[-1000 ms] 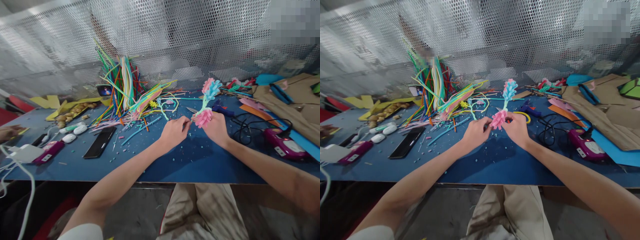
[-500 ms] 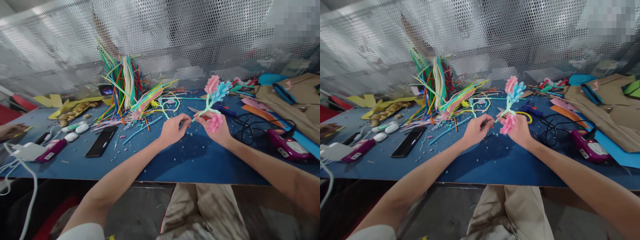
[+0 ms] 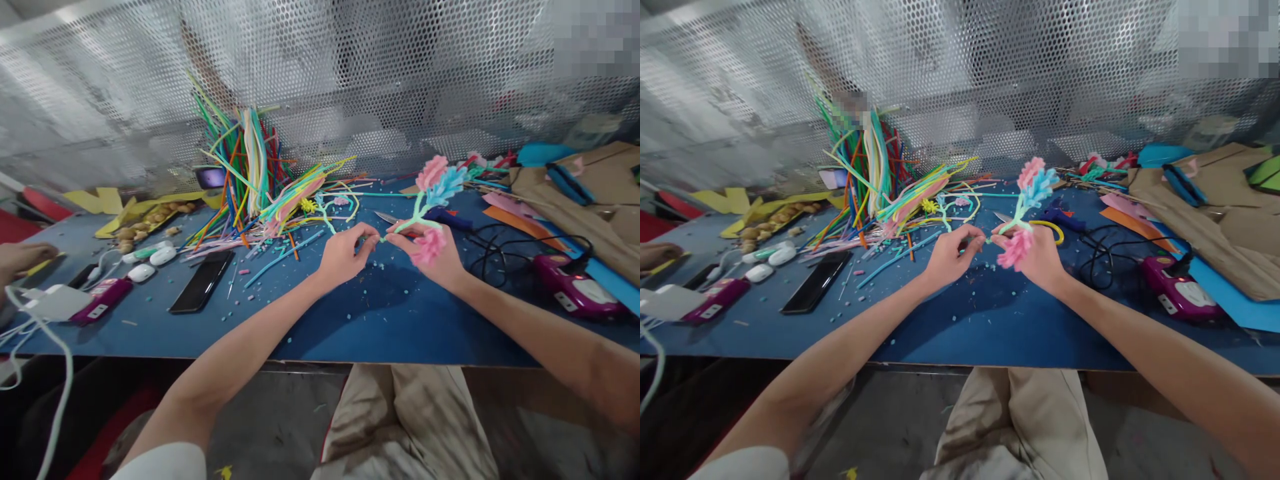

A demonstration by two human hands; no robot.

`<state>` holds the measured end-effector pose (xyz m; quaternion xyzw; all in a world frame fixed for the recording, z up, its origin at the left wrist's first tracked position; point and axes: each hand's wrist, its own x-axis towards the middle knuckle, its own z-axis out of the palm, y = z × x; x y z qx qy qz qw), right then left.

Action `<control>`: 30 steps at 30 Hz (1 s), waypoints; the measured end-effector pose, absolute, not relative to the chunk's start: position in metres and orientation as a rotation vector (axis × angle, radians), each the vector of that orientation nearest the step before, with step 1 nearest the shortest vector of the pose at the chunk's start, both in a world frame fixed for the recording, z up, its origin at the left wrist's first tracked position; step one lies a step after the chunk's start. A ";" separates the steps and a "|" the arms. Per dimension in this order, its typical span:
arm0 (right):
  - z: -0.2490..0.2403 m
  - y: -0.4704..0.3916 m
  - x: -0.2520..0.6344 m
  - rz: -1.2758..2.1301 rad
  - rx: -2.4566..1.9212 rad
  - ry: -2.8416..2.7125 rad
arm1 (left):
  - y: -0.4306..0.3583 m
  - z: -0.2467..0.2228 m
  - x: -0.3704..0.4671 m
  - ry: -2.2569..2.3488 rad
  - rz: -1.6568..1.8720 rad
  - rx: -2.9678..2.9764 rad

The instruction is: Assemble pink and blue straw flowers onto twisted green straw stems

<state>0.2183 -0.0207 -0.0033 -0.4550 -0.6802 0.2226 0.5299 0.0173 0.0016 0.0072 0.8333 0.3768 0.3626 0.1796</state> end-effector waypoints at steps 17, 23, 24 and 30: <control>-0.011 -0.007 0.221 0.783 -1.046 -1.278 | 0.006 0.015 0.007 1.116 1.334 2.684; -0.013 -0.006 0.222 0.796 -1.037 -1.281 | 0.008 0.008 0.011 1.034 1.271 2.678; -0.013 -0.007 0.221 0.795 -1.045 -1.310 | 0.008 0.007 0.012 1.053 1.277 2.644; -0.015 -0.015 0.217 0.680 -1.062 -1.466 | 0.003 0.000 0.019 0.961 1.217 2.294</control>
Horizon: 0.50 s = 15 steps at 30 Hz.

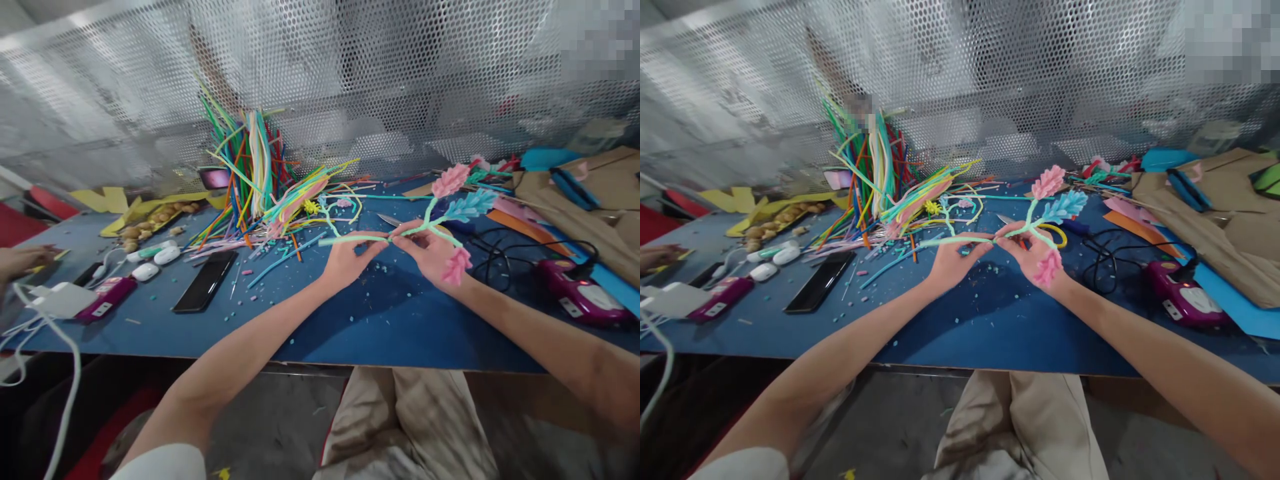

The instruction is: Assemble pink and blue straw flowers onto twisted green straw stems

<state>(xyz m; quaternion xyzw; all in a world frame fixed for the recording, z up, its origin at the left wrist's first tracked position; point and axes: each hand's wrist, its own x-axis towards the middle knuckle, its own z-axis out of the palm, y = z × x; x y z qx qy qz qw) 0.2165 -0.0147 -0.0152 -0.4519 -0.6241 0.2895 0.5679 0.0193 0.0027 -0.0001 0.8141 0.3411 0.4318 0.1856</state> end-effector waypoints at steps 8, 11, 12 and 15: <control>-0.014 -0.019 0.215 0.609 -1.064 -1.552 | -0.003 -0.002 0.021 1.000 1.212 2.124; -0.011 -0.020 0.216 0.595 -1.063 -1.593 | -0.001 -0.002 0.020 0.993 1.172 2.148; -0.011 -0.020 0.216 0.580 -1.059 -1.612 | 0.000 -0.002 0.020 0.988 1.160 2.161; -0.008 -0.020 0.217 0.515 -1.018 -1.677 | 0.001 -0.003 0.020 0.986 1.162 2.186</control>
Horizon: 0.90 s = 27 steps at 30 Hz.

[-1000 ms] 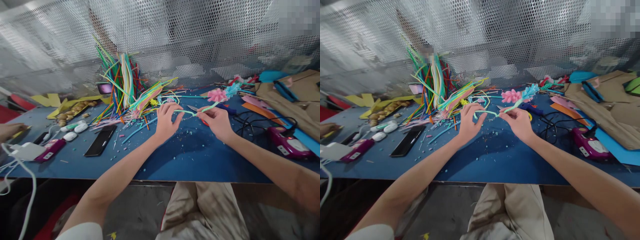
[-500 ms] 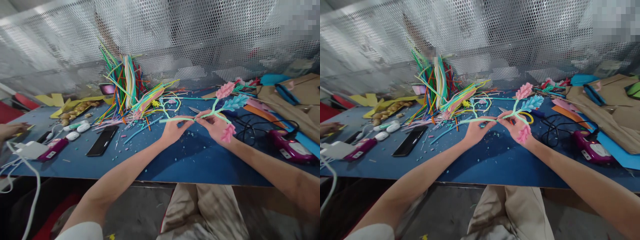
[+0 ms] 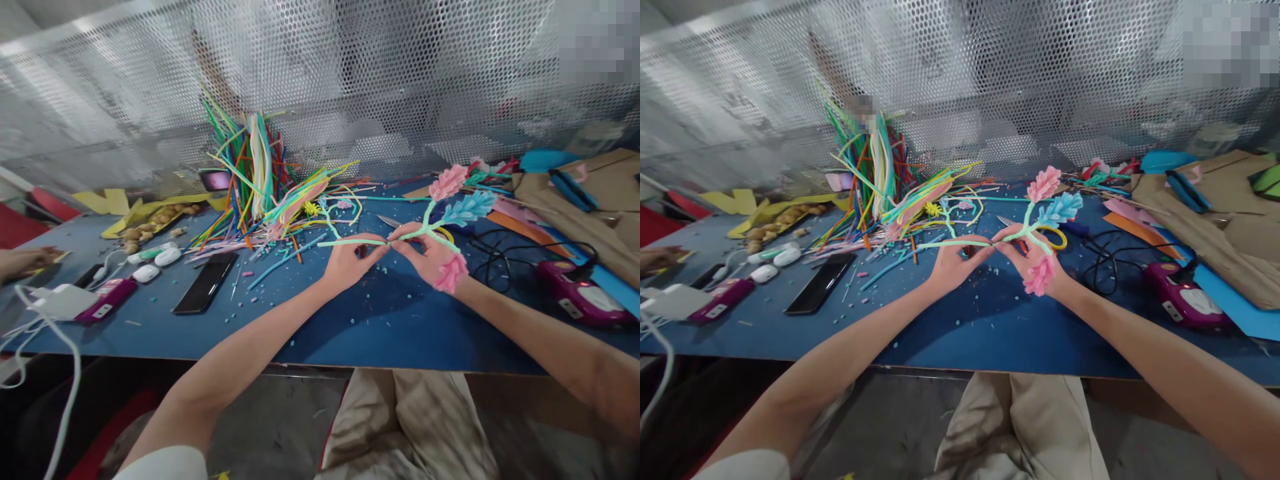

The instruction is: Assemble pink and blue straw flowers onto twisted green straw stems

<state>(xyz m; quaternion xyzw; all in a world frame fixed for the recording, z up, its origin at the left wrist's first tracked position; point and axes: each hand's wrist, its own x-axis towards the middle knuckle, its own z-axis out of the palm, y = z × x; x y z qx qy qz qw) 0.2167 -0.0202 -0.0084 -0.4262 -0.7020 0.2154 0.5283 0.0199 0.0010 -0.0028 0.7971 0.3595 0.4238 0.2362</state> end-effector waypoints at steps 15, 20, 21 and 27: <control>-0.011 -0.020 0.207 0.865 -1.052 -1.495 | 0.004 0.001 0.015 1.027 1.296 2.537; -0.006 -0.024 0.201 0.952 -1.070 -1.298 | 0.007 -0.003 0.015 0.972 1.426 2.637; -0.005 -0.025 0.200 0.961 -1.081 -1.281 | 0.007 -0.004 0.016 0.975 1.444 2.644; -0.005 -0.023 0.200 0.968 -1.115 -1.381 | 0.008 -0.007 0.022 0.960 1.519 2.596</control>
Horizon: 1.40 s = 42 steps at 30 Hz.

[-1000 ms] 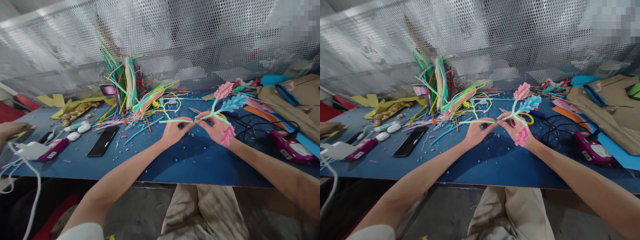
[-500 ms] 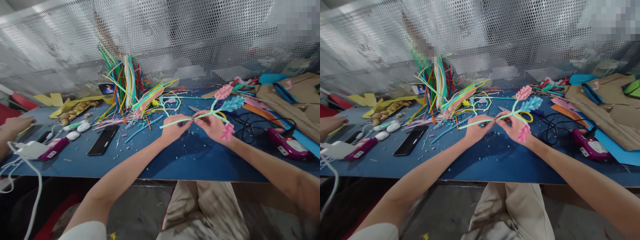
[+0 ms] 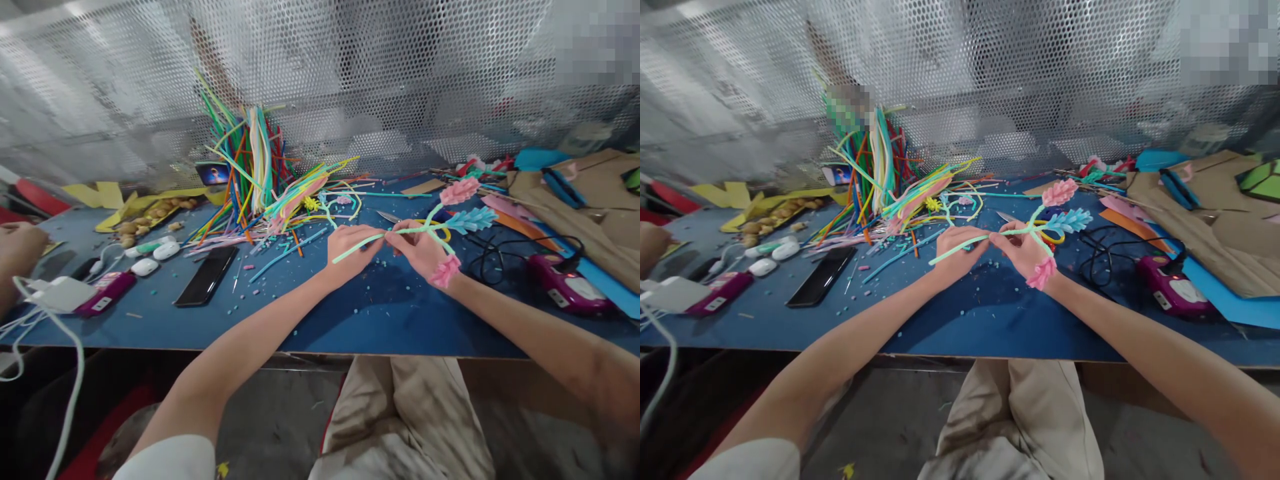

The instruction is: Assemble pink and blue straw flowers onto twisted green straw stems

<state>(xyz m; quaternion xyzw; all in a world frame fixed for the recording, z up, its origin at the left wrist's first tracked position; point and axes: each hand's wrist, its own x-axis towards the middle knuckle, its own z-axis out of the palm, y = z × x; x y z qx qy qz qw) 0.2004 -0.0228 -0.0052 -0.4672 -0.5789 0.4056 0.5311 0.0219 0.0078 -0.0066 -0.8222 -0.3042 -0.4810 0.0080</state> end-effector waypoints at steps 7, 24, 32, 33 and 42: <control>-0.010 -0.001 0.234 0.784 -1.081 -1.805 | 0.015 0.000 0.011 -1.014 -1.769 -2.532; -0.007 -0.009 0.245 1.301 -0.717 -1.390 | 0.022 0.000 -0.005 -0.854 -1.514 -2.574; 0.004 -0.018 0.233 1.239 -0.917 -1.373 | 0.016 0.000 -0.005 -0.839 -1.442 -2.666; 0.004 -0.017 0.234 1.229 -0.933 -1.377 | 0.016 -0.001 -0.005 -0.867 -1.441 -2.667; -0.002 -0.010 0.246 0.971 -1.097 -1.614 | 0.016 -0.004 0.001 -1.212 -1.509 -2.826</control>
